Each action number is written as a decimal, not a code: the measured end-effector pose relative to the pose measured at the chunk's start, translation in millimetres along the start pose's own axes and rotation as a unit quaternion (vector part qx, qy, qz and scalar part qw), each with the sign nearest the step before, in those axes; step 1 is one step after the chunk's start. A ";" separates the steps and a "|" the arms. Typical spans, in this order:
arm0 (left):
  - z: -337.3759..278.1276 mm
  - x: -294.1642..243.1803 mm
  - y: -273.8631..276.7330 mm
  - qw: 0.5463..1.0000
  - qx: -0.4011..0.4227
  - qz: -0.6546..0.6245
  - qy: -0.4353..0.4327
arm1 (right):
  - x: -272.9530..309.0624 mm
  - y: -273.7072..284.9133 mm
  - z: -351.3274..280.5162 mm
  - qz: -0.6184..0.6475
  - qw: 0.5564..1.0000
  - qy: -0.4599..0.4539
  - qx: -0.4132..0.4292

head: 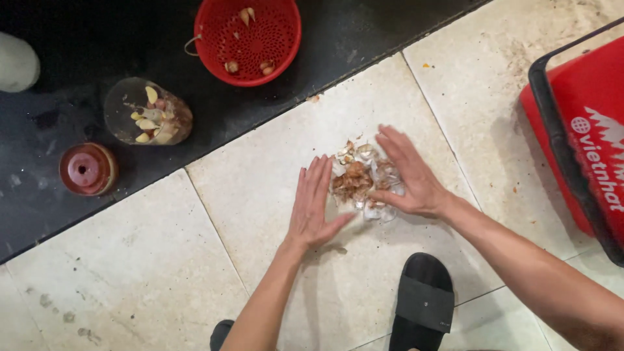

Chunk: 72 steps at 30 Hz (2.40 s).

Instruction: Peeling and cleaning small red onions on the floor and then washing them in a sink.

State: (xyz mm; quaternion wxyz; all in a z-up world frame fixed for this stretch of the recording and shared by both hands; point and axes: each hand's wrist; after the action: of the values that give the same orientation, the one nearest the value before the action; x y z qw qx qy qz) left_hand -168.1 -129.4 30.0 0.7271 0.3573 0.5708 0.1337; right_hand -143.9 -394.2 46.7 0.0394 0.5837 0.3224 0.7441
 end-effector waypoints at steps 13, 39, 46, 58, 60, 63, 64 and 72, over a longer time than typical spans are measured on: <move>5.1 23.2 -13.4 0.974 0.073 0.213 -0.015 | -7.1 -42.7 -16.6 -0.132 0.989 0.062 -0.011; 12.8 24.5 -3.2 0.961 -0.202 0.103 0.160 | -16.7 -62.2 58.9 -0.196 0.965 0.165 -0.061; 53.2 -0.2 -44.2 0.961 -0.081 0.206 0.168 | -37.7 -1.0 26.9 0.364 0.803 -0.375 -0.286; 32.5 -65.8 -107.8 0.924 0.206 0.217 -0.237 | -45.2 51.2 -21.6 0.554 0.658 -0.340 -0.380; 31.9 -38.9 -120.7 0.866 0.199 0.275 -0.368 | -45.1 54.7 -23.1 0.547 0.661 -0.337 -0.388; 71.5 -20.1 -90.5 0.861 0.197 0.312 -0.350 | -52.7 54.0 -27.6 0.567 0.645 -0.333 -0.390; 86.2 -17.3 -71.8 0.860 0.196 0.314 -0.351 | -58.2 53.7 -29.9 0.568 0.645 -0.332 -0.389; 134.2 25.2 -5.1 0.956 0.081 0.271 0.073 | -51.3 48.3 -26.3 0.588 0.627 -0.357 -0.365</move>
State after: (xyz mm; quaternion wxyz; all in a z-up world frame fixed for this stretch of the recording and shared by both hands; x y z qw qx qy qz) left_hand -37.1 -167.0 20.6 0.5886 0.5454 0.5133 0.3044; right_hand -135.9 -466.1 26.0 -0.0851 0.8069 -0.4266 0.3996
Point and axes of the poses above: each hand's wrist, its own z-axis towards the middle knuckle, its own y-axis out of the back of the hand, x = y × z, and after that the axes turned 8 degrees about z, right-handed
